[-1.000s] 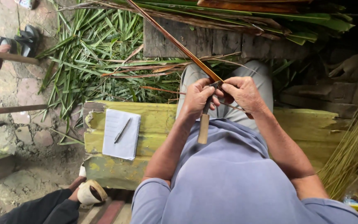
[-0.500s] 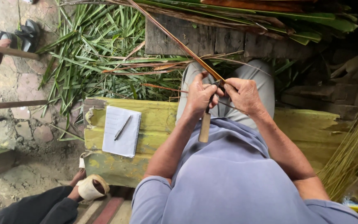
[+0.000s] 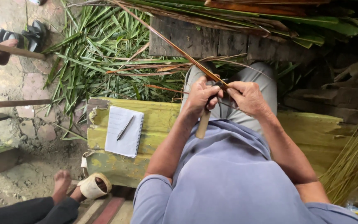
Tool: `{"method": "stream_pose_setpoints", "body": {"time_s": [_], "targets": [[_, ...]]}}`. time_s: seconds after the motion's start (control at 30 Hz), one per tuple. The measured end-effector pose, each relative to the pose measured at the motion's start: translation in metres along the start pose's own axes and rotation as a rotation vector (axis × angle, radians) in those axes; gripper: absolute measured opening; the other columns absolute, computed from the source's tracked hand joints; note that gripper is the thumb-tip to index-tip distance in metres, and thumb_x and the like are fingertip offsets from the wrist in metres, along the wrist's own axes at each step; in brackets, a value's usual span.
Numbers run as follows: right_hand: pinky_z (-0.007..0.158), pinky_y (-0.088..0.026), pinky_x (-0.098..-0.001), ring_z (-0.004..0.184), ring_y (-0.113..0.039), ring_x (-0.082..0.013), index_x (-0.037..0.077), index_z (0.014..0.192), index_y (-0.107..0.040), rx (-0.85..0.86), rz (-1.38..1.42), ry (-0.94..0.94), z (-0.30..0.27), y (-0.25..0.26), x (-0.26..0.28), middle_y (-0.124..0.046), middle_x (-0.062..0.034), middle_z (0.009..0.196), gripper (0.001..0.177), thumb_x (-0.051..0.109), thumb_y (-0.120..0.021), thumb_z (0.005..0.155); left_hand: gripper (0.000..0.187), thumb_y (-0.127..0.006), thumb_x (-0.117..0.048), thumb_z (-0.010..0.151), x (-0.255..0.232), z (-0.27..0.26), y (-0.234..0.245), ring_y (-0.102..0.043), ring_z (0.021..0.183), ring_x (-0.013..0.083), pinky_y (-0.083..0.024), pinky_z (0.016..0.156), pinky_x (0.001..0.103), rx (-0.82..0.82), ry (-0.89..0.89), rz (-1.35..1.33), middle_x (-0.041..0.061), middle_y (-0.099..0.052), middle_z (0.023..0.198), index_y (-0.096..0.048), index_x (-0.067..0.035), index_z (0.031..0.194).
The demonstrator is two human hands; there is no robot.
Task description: Prepare plant fibers by stripping them from palm leaves using a knife.
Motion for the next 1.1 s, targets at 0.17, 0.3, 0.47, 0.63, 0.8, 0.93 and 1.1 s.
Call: {"method": "stream_pose_setpoints", "body": {"time_s": [0.17,0.3,0.47,0.63,0.8,0.93,1.1], "targets": [[0.041,-0.047,-0.0284,0.047,-0.055,-0.0122,0.003,0.099,-0.076,0.162,0.212,-0.134,-0.016,0.012,-0.006,-0.059,-0.0059,0.058,0.016,0.000,-0.061,0.093,0.035,-0.060,-0.002,0.094,-0.025,0.005,0.018,-0.051,0.040,0.0102,-0.033,0.026,0.022,-0.080,-0.011,0.021,0.015,-0.064,0.070,-0.046,-0.002,0.126],[0.036,-0.043,-0.0287,0.045,-0.052,-0.0126,-0.001,0.096,-0.076,0.219,0.252,-0.246,-0.036,0.051,-0.012,-0.055,-0.0063,0.058,0.017,-0.001,-0.059,0.091,0.030,-0.060,-0.003,0.093,-0.055,-0.002,0.041,-0.050,0.040,0.0086,-0.033,0.029,0.020,-0.177,-0.053,0.108,0.010,-0.062,0.068,-0.049,-0.007,0.121],[0.053,-0.050,-0.0331,0.057,-0.059,-0.0219,-0.012,0.095,-0.077,0.351,0.226,-0.515,-0.062,0.106,-0.065,-0.071,-0.0171,0.069,0.019,0.000,-0.062,0.097,0.034,-0.062,0.010,0.091,-0.063,-0.001,0.065,-0.051,0.038,0.0107,-0.034,0.025,0.021,-0.300,-0.096,-0.171,0.013,-0.067,0.069,-0.034,-0.003,0.107],[0.065,-0.060,-0.0325,0.079,-0.072,-0.0225,0.000,0.131,-0.066,0.366,-0.139,-0.429,-0.035,0.073,-0.006,-0.077,-0.0157,0.099,0.039,0.012,-0.065,0.094,0.022,-0.062,0.004,0.087,-0.010,-0.004,0.013,-0.049,0.037,0.0096,-0.034,0.029,0.023,-0.270,-0.039,-0.038,0.012,-0.068,0.071,-0.044,-0.003,0.096],[0.051,-0.045,-0.0301,0.056,-0.058,-0.0156,0.002,0.107,-0.075,0.188,-0.174,-0.101,-0.009,0.016,0.013,-0.072,-0.0049,0.074,0.020,0.007,-0.065,0.091,0.026,-0.057,-0.002,0.095,0.032,-0.004,-0.013,-0.050,0.043,0.0091,-0.033,0.032,0.020,-0.168,0.078,-0.139,0.011,-0.066,0.077,-0.046,-0.006,0.118],[0.044,-0.039,-0.0292,0.047,-0.051,-0.0133,0.000,0.096,-0.077,0.200,-0.113,-0.139,-0.019,0.028,0.010,-0.065,-0.0036,0.062,0.014,0.004,-0.064,0.093,0.027,-0.064,0.002,0.086,0.003,-0.004,0.010,-0.049,0.042,0.0095,-0.033,0.033,0.020,-0.195,0.064,-0.122,0.010,-0.066,0.073,-0.052,-0.003,0.110],[0.042,-0.042,-0.0276,0.046,-0.054,-0.0151,-0.002,0.102,-0.080,0.328,-0.044,-0.354,-0.047,0.086,-0.042,-0.068,-0.0085,0.065,0.016,0.004,-0.067,0.094,0.023,-0.066,0.008,0.084,-0.035,0.008,0.071,-0.049,0.039,0.0094,-0.032,0.031,0.021,-0.394,-0.087,-0.155,0.009,-0.065,0.067,-0.050,-0.006,0.092]]}}
Point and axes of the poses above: each hand's wrist, its own z-axis towards the middle knuckle, its own y-axis out of the back of the hand, x = y × z, the point moved 4 cm from there along z, towards the middle knuckle
